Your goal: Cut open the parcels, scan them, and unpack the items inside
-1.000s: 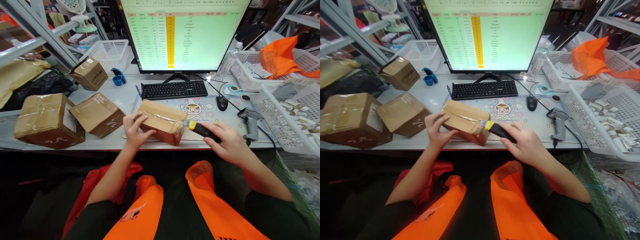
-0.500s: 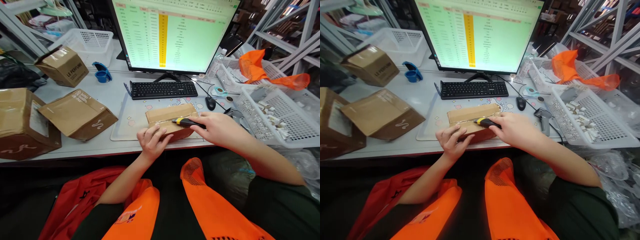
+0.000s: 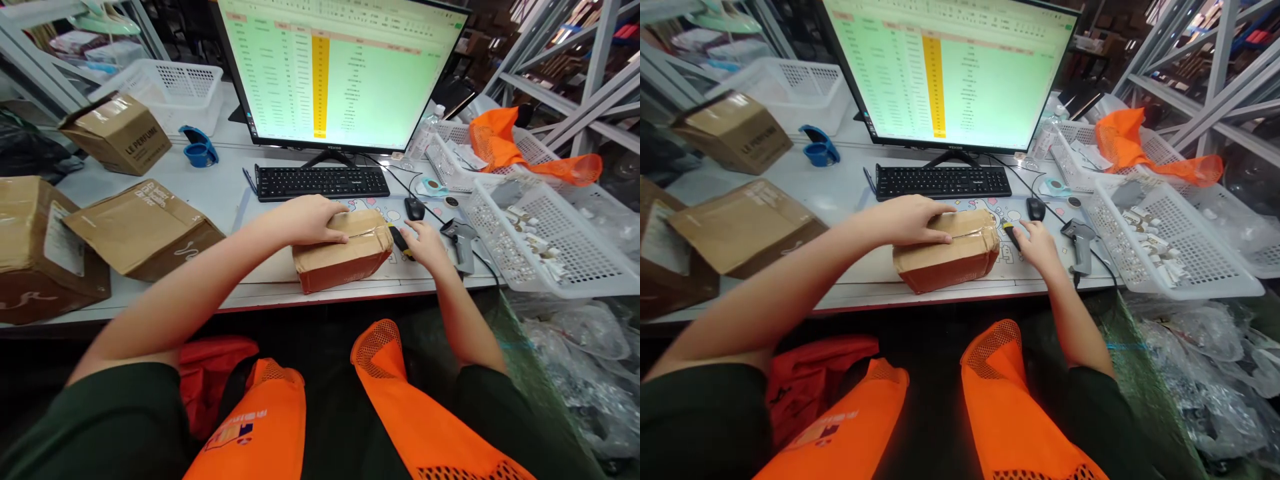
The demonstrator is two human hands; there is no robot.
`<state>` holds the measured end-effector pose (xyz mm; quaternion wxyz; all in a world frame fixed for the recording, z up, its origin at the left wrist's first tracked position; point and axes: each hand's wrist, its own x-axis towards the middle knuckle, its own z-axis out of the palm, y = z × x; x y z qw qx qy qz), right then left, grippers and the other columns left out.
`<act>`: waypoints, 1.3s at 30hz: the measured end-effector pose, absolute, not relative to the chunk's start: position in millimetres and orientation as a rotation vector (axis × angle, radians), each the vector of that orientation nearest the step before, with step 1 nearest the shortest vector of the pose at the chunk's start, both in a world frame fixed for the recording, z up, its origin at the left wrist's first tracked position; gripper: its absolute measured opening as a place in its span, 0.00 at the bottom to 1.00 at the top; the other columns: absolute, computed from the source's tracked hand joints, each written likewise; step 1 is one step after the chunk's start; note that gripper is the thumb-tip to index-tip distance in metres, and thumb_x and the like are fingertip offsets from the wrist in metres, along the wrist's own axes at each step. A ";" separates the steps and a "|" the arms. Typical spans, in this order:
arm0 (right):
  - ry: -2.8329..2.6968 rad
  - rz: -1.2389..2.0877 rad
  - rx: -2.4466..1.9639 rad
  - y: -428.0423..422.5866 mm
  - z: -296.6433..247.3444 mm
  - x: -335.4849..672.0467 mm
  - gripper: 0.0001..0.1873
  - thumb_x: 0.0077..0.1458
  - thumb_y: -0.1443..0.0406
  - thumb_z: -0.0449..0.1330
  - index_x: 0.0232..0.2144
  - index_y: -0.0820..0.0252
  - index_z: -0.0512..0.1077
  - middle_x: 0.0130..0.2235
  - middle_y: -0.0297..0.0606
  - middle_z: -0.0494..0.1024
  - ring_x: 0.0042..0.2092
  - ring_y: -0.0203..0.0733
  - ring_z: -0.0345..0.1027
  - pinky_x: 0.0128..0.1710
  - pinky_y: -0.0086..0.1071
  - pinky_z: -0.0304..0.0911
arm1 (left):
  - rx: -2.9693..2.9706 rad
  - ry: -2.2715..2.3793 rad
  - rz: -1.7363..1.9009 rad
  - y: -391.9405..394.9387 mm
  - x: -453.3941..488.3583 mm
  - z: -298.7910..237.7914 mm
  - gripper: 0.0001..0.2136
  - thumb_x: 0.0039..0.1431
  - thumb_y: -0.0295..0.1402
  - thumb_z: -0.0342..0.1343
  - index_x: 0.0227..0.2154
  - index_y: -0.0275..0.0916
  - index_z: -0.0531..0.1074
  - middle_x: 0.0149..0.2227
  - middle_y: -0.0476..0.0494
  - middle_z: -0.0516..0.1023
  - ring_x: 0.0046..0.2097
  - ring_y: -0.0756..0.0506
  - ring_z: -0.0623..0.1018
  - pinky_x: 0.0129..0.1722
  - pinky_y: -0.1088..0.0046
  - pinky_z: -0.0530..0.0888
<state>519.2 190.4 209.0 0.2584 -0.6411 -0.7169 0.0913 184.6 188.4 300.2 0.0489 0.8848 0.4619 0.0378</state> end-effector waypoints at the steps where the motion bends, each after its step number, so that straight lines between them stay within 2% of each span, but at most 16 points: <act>1: -1.902 0.278 -1.588 186.4 207.9 505.6 0.33 0.69 0.46 0.52 0.58 0.67 0.78 0.58 0.58 0.78 0.60 0.59 0.73 0.62 0.54 0.68 | 2.709 1.366 -0.049 194.4 189.6 309.7 0.35 0.61 0.58 0.61 0.65 0.42 0.73 0.47 0.37 0.83 0.46 0.33 0.82 0.43 0.62 0.74; 3: -1.874 0.353 -1.317 173.5 211.3 480.7 0.36 0.70 0.43 0.51 0.64 0.62 0.72 0.62 0.54 0.74 0.62 0.56 0.71 0.64 0.53 0.67 | 2.766 1.318 -0.275 193.6 200.5 323.8 0.34 0.67 0.54 0.55 0.69 0.40 0.66 0.46 0.34 0.84 0.46 0.32 0.82 0.43 0.62 0.74; 6: -1.938 0.414 -1.170 152.4 216.3 451.2 0.37 0.68 0.44 0.56 0.70 0.56 0.64 0.68 0.51 0.67 0.68 0.55 0.64 0.70 0.54 0.61 | 2.838 1.344 -0.458 175.9 216.4 330.8 0.27 0.69 0.42 0.50 0.67 0.35 0.66 0.41 0.31 0.83 0.42 0.32 0.83 0.40 0.62 0.73; 9: -1.928 0.379 -1.168 139.9 211.2 435.0 0.36 0.70 0.49 0.55 0.73 0.56 0.59 0.71 0.51 0.62 0.73 0.55 0.55 0.75 0.57 0.52 | 2.896 1.321 -0.484 166.7 223.4 328.7 0.25 0.70 0.35 0.45 0.66 0.33 0.67 0.35 0.32 0.82 0.39 0.32 0.83 0.37 0.62 0.72; 12: -1.929 0.360 -1.138 136.4 205.4 433.8 0.35 0.72 0.52 0.52 0.75 0.55 0.53 0.74 0.51 0.58 0.75 0.54 0.52 0.75 0.58 0.51 | 2.825 1.316 -0.393 184.8 212.4 331.2 0.26 0.71 0.35 0.42 0.69 0.37 0.65 0.37 0.33 0.83 0.39 0.35 0.83 0.39 0.62 0.72; 15: -2.004 0.370 -1.054 139.9 211.6 442.8 0.29 0.72 0.53 0.53 0.69 0.57 0.61 0.74 0.53 0.58 0.76 0.56 0.51 0.74 0.60 0.53 | 2.585 1.369 -0.244 221.3 187.5 334.2 0.25 0.71 0.40 0.43 0.66 0.42 0.69 0.50 0.36 0.83 0.47 0.39 0.82 0.47 0.66 0.74; 18: -2.158 0.350 -0.969 147.9 226.0 453.4 0.23 0.67 0.47 0.61 0.53 0.57 0.70 0.67 0.53 0.68 0.75 0.64 0.52 0.72 0.70 0.49 | 2.408 1.400 -0.122 246.5 166.9 321.4 0.25 0.71 0.44 0.41 0.62 0.40 0.73 0.58 0.39 0.79 0.54 0.40 0.79 0.56 0.67 0.73; 21: -2.225 0.243 -0.826 153.9 233.8 459.0 0.25 0.61 0.45 0.69 0.46 0.54 0.68 0.56 0.49 0.77 0.66 0.63 0.67 0.72 0.73 0.47 | 2.285 1.457 0.059 244.1 161.0 297.2 0.26 0.71 0.45 0.40 0.57 0.37 0.76 0.58 0.38 0.80 0.55 0.40 0.78 0.58 0.66 0.72; 23: -2.172 0.127 -0.695 155.0 232.9 459.8 0.24 0.61 0.48 0.70 0.46 0.53 0.67 0.46 0.43 0.80 0.53 0.54 0.76 0.70 0.68 0.55 | 2.244 1.511 0.193 234.2 161.5 285.8 0.25 0.71 0.46 0.42 0.56 0.37 0.77 0.54 0.39 0.82 0.52 0.40 0.80 0.57 0.66 0.73; 26: -2.111 -0.032 -0.555 153.3 230.7 459.6 0.16 0.62 0.54 0.70 0.40 0.51 0.66 0.34 0.33 0.76 0.38 0.45 0.74 0.62 0.57 0.69 | 2.304 1.630 0.279 225.7 161.0 281.7 0.24 0.71 0.49 0.45 0.56 0.41 0.77 0.48 0.41 0.84 0.48 0.39 0.81 0.52 0.64 0.75; 28: -2.145 -0.135 -0.556 149.8 232.3 460.2 0.12 0.63 0.59 0.68 0.36 0.51 0.66 0.31 0.31 0.74 0.36 0.43 0.72 0.59 0.53 0.72 | 2.362 1.674 0.253 228.7 159.5 283.1 0.25 0.71 0.50 0.44 0.58 0.44 0.77 0.50 0.41 0.84 0.49 0.37 0.81 0.50 0.63 0.75; 31: -2.248 -0.259 -0.614 138.0 232.5 464.3 0.05 0.63 0.66 0.64 0.40 0.50 0.73 0.35 0.34 0.78 0.42 0.44 0.75 0.64 0.52 0.67 | 2.435 1.689 0.171 235.6 158.4 285.9 0.25 0.73 0.49 0.43 0.57 0.45 0.79 0.50 0.41 0.84 0.50 0.35 0.81 0.48 0.62 0.75; 34: -2.347 -0.291 -0.567 118.3 222.3 474.1 0.16 0.65 0.63 0.64 0.54 0.50 0.76 0.50 0.42 0.82 0.59 0.52 0.74 0.70 0.55 0.60 | 2.685 1.658 0.287 222.5 163.0 290.3 0.22 0.74 0.42 0.44 0.53 0.40 0.81 0.52 0.35 0.82 0.52 0.34 0.80 0.52 0.57 0.74; 36: -2.401 -0.305 -0.539 106.5 217.8 481.2 0.23 0.67 0.57 0.64 0.61 0.58 0.74 0.59 0.51 0.79 0.67 0.59 0.67 0.69 0.56 0.61 | 2.899 1.460 0.431 197.0 169.0 292.3 0.20 0.75 0.37 0.44 0.51 0.38 0.82 0.55 0.33 0.80 0.57 0.34 0.78 0.56 0.55 0.73; 38: -2.476 -0.265 -0.566 102.4 226.9 484.8 0.27 0.70 0.53 0.60 0.63 0.65 0.73 0.61 0.57 0.76 0.68 0.62 0.66 0.69 0.59 0.60 | 2.980 1.250 0.442 165.3 175.5 290.8 0.18 0.75 0.38 0.47 0.53 0.37 0.80 0.57 0.32 0.79 0.57 0.35 0.78 0.56 0.56 0.73; 39: -2.529 -0.198 -0.588 104.6 237.8 484.1 0.26 0.71 0.53 0.58 0.62 0.64 0.75 0.61 0.57 0.77 0.66 0.61 0.68 0.70 0.60 0.58 | 2.959 1.226 0.404 150.7 178.4 288.7 0.19 0.74 0.41 0.49 0.56 0.36 0.78 0.57 0.32 0.78 0.56 0.35 0.78 0.55 0.56 0.74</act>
